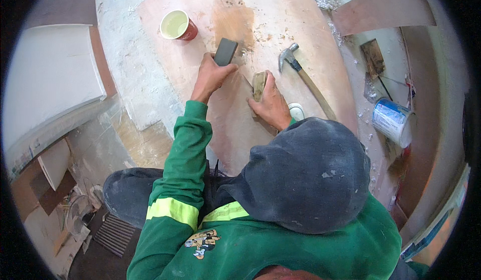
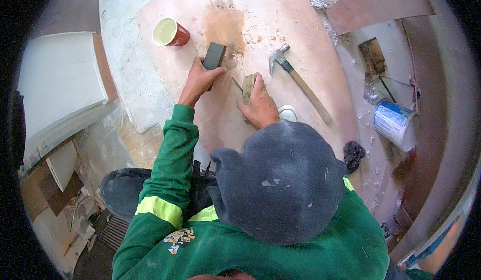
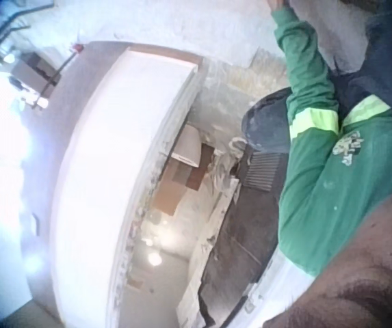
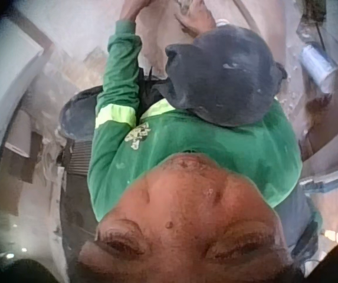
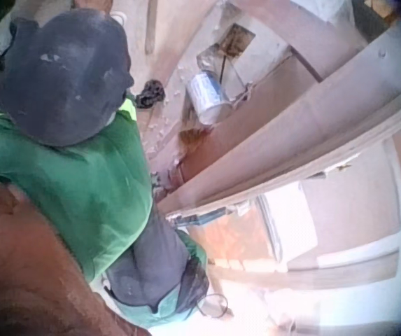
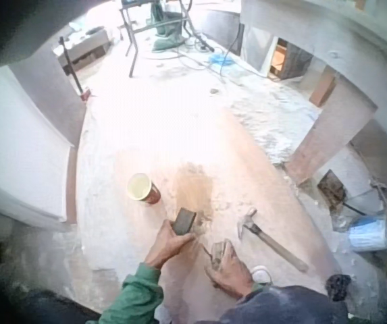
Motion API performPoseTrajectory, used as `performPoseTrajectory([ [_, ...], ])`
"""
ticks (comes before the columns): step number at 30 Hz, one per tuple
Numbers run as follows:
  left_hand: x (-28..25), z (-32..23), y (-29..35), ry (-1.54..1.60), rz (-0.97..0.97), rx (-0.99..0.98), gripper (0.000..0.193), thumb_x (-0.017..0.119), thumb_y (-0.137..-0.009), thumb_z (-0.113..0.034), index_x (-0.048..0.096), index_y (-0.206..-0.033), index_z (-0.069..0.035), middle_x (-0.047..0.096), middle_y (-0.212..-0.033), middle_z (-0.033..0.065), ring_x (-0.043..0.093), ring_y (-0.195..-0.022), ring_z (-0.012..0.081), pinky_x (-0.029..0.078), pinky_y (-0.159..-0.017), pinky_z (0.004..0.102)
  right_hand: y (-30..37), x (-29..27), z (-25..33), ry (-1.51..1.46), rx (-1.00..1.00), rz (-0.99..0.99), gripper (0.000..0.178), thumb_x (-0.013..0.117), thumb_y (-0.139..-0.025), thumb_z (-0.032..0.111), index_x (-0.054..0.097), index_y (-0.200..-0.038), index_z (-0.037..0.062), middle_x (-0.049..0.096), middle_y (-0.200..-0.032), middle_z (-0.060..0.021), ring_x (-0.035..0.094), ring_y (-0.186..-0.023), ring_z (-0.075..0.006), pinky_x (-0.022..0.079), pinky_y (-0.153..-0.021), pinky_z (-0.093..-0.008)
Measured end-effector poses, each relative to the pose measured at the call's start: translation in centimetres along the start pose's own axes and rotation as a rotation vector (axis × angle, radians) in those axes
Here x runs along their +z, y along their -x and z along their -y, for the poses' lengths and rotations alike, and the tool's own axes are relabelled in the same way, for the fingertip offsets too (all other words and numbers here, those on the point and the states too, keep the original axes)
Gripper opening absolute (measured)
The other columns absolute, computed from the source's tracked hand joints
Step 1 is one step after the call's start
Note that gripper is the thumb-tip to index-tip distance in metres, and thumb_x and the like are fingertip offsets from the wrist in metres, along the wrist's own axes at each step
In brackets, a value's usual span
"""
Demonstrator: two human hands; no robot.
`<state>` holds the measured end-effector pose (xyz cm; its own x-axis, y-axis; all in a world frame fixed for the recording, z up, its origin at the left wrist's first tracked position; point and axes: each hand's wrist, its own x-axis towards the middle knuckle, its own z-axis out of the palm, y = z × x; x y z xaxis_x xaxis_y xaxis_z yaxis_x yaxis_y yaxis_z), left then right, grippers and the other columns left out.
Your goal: The person sits on the floor and uses a hammer to tap the metal blade of a wooden hand plane, likely to adjust or secure it. They repeatedly inspect the plane and tap it with the hammer throughout the clip.
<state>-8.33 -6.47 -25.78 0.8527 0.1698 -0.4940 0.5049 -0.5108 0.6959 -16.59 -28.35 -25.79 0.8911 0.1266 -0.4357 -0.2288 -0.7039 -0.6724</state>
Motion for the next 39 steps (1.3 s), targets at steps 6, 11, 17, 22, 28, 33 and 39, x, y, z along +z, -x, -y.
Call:
performPoseTrajectory([
  [6, 0.4, 0.6, -0.6, -0.112, -0.043, 0.214, 0.066, 0.089, -0.078, -0.037, 0.063, -0.116, 0.011, 0.072, -0.111, 0.0312, 0.072, -0.103, 0.0415, 0.056, -0.092, 0.0481, -1.8, -5.1, -7.4, -0.588, 0.047, 0.241, 0.076, 0.077, -0.098, 0.023, 0.041, -0.159, -0.0065, 0.061, -0.145, -0.0173, 0.063, -0.128, -0.0251, 0.048, -0.113, -0.0377],
  [11, 2.4, 1.6, -0.7, -0.275, -0.067, 0.125, 0.071, 0.090, -0.074, -0.039, 0.063, -0.117, 0.010, 0.072, -0.112, 0.0330, 0.072, -0.104, 0.0444, 0.057, -0.092, 0.0504, 5.5, -20.2, 1.9, -0.646, -0.149, 0.058, 0.071, 0.072, -0.104, 0.019, 0.040, -0.163, -0.0049, 0.060, -0.148, -0.0109, 0.056, -0.134, -0.0187, 0.044, -0.117, -0.0363],
  [17, 0.5, -0.8, -1.8, -0.321, 0.104, 0.048, 0.076, 0.092, -0.070, -0.034, 0.059, -0.123, 0.010, 0.071, -0.119, 0.0338, 0.072, -0.111, 0.0467, 0.058, -0.097, 0.0506, 14.4, -36.0, 16.1, -0.055, -0.392, -0.675, 0.058, 0.067, -0.106, 0.020, 0.048, -0.156, -0.0034, 0.067, -0.133, -0.0156, 0.065, -0.119, -0.0226, 0.050, -0.106, -0.0357],
  [22, -0.2, -0.4, -2.4, -0.263, 0.096, 0.089, 0.078, 0.093, -0.069, -0.033, 0.058, -0.124, 0.011, 0.072, -0.120, 0.0321, 0.071, -0.113, 0.0466, 0.058, -0.099, 0.0496, 13.1, -46.3, 21.9, 0.343, -0.362, -0.804, 0.046, 0.061, -0.110, 0.025, 0.059, -0.147, -0.0019, 0.074, -0.109, -0.0109, 0.066, -0.098, -0.0162, 0.054, -0.089, -0.0311],
  [28, -0.3, 0.3, -2.1, -0.235, 0.073, 0.080, 0.077, 0.093, -0.071, -0.031, 0.058, -0.126, 0.010, 0.068, -0.128, 0.0329, 0.068, -0.120, 0.0475, 0.056, -0.102, 0.0507, 10.1, -49.9, 21.3, -0.412, -0.313, -0.709, 0.038, 0.057, -0.113, 0.026, 0.066, -0.141, 0.0011, 0.071, -0.113, -0.0044, 0.063, -0.091, -0.0086, 0.055, -0.076, -0.0251],
  [33, 2.3, 0.4, -0.8, -0.225, 0.050, 0.120, 0.075, 0.092, -0.072, -0.030, 0.057, -0.126, 0.009, 0.066, -0.127, 0.0318, 0.067, -0.118, 0.0489, 0.056, -0.102, 0.0514, 9.9, -48.6, 18.1, -1.150, -0.545, -0.354, 0.053, 0.053, -0.115, 0.034, 0.044, -0.154, 0.0002, 0.067, -0.115, -0.0110, 0.059, -0.086, -0.0129, 0.053, -0.068, -0.0257],
  [39, 2.3, 3.6, -1.4, -0.297, -0.267, 0.321, 0.073, 0.091, -0.080, -0.029, 0.051, -0.130, 0.007, 0.058, -0.131, 0.0296, 0.057, -0.124, 0.0481, 0.050, -0.105, 0.0533, 6.2, -35.6, 22.0, -1.498, -0.970, 0.235, 0.059, 0.044, -0.116, 0.037, 0.039, -0.155, -0.0071, 0.066, -0.126, -0.0187, 0.063, -0.090, -0.0170, 0.055, -0.069, -0.0300],
])
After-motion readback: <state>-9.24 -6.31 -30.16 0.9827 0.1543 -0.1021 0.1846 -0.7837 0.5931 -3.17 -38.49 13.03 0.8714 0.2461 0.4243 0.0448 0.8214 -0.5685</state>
